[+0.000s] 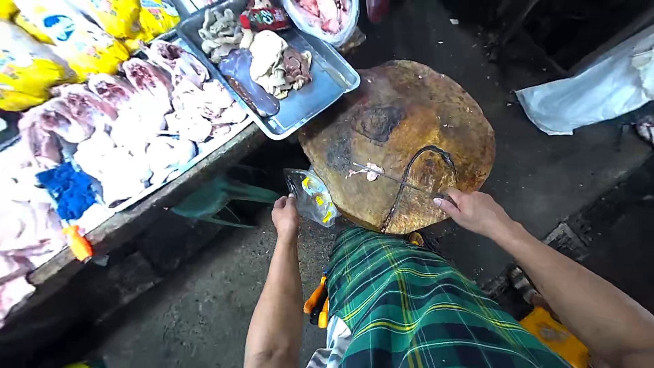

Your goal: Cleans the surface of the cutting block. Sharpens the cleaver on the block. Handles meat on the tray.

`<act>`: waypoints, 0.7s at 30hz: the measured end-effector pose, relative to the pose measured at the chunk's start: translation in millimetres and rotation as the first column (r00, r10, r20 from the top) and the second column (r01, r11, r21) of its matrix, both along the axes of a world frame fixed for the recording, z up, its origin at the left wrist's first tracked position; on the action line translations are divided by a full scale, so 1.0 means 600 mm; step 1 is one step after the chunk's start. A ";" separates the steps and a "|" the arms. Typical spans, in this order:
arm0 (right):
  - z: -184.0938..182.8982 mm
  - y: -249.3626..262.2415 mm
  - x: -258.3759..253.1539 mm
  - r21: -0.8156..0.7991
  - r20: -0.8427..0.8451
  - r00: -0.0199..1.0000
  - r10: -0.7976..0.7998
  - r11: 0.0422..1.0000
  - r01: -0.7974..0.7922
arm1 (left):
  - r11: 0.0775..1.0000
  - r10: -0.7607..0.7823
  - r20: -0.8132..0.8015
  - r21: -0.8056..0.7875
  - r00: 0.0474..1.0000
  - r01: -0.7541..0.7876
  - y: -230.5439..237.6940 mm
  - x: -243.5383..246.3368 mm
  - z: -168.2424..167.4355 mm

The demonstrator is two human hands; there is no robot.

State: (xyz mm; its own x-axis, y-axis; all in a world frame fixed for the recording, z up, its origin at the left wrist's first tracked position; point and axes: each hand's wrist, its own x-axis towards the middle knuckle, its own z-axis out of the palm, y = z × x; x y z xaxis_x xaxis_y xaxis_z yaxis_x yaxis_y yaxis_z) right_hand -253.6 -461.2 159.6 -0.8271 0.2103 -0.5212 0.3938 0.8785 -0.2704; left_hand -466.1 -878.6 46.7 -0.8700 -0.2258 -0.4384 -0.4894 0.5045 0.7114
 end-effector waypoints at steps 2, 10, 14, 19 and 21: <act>-0.006 0.021 0.006 -0.078 0.054 0.998 0.018 0.997 -0.014 | 0.983 0.186 -0.057 0.010 0.981 -0.185 0.010 0.029 0.008; -0.014 0.098 0.021 -0.376 0.174 0.985 -0.002 0.924 0.068 | 0.941 0.200 -0.312 -0.204 0.929 -0.271 0.131 0.106 0.094; -0.058 0.135 0.077 -0.578 0.167 0.930 -0.327 0.732 0.361 | 0.892 -0.379 -0.407 -0.401 0.831 0.211 0.340 0.067 0.076; -0.101 0.148 0.107 -0.534 0.008 0.863 -0.506 0.728 0.431 | 0.550 -0.705 -0.113 -0.710 0.700 0.439 0.492 0.152 -0.027; -0.102 0.149 0.110 -0.526 0.010 0.855 -0.519 0.724 0.446 | 0.614 -0.575 -0.095 -0.706 0.812 0.352 0.458 0.174 -0.027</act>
State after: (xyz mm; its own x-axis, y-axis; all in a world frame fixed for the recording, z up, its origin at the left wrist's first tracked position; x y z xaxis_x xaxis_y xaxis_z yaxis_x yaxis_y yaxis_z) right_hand -187.8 -372.0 98.3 -0.7515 0.3451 -0.5623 0.6567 0.3094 -0.6878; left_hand -361.6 -603.6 30.7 -0.9900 0.1249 -0.0653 0.1106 0.9757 0.1892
